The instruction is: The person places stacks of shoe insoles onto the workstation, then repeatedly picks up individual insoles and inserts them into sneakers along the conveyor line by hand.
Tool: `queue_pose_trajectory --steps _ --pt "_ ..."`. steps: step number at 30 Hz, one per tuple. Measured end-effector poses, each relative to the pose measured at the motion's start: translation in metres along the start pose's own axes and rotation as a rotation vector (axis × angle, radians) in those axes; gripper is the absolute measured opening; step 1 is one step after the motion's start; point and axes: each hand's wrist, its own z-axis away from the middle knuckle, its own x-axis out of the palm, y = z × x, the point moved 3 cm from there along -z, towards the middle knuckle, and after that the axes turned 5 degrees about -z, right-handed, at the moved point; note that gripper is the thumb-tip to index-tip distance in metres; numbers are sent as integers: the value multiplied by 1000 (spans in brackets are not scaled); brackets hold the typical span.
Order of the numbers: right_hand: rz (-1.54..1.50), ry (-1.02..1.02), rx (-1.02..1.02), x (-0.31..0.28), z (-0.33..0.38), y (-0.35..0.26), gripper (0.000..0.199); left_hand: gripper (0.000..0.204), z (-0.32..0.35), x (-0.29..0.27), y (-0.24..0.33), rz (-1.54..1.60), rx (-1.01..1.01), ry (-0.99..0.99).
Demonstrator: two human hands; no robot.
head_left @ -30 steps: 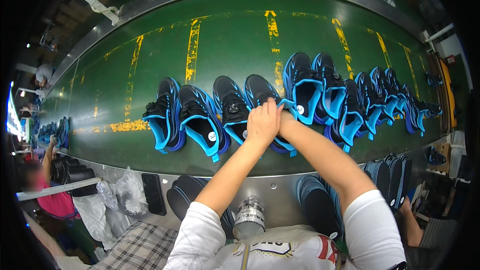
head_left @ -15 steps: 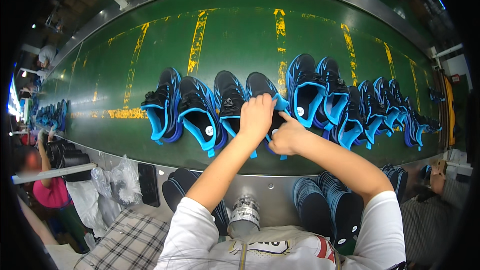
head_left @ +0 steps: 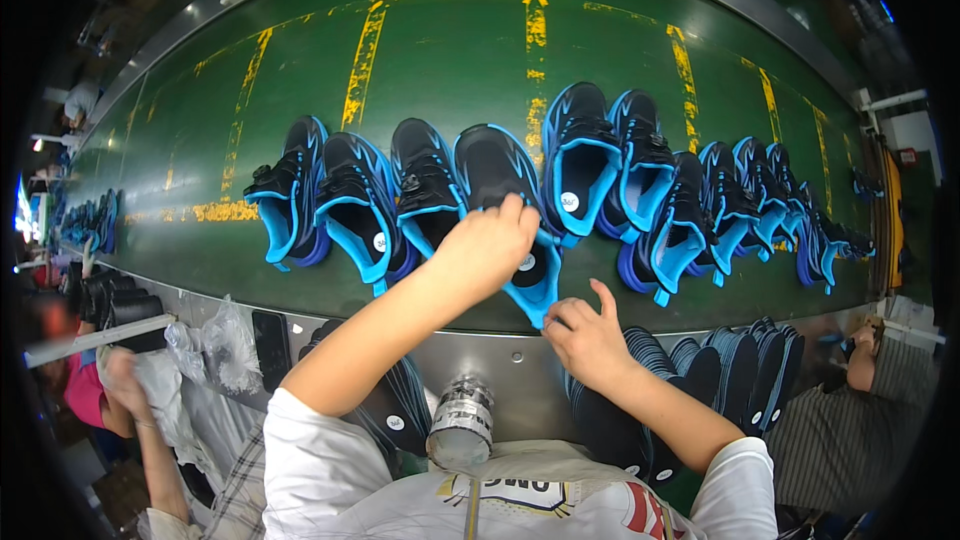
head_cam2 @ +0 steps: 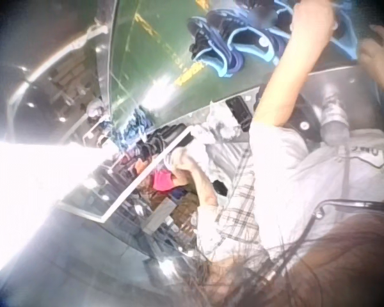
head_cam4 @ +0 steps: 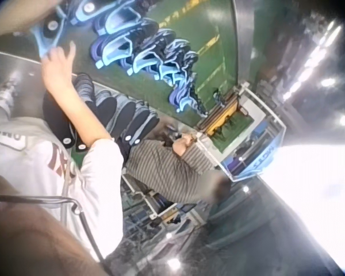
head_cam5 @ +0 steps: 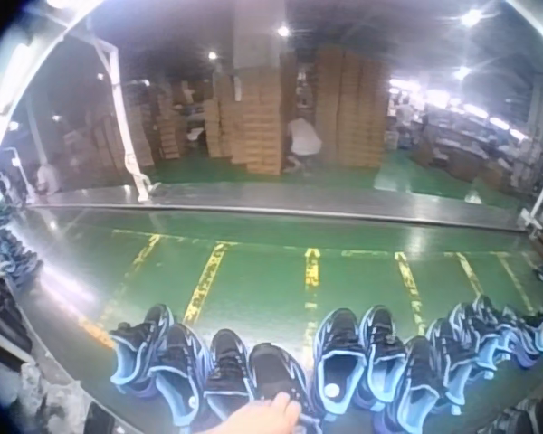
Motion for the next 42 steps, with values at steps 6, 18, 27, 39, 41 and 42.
queue_pose_trajectory --steps 6,18,27,39,41,42 --pt "-202 143 67 -41 11 8 26 31 -12 -7 -31 -297 -216 -150" --pt "258 171 208 -55 75 166 28 30 -87 59 75 -285 188 101" --pt "253 386 398 -119 131 155 45 30 -104 72 156 270 245 266" --pt "-194 207 942 -46 287 -23 64 53 -125 81 117 260 -307 370" --pt "-196 260 981 -52 292 -23 59 47 -132 73 113 505 -451 239" --pt "-159 318 881 -59 294 -19 53 49 -134 74 101 516 -446 231"
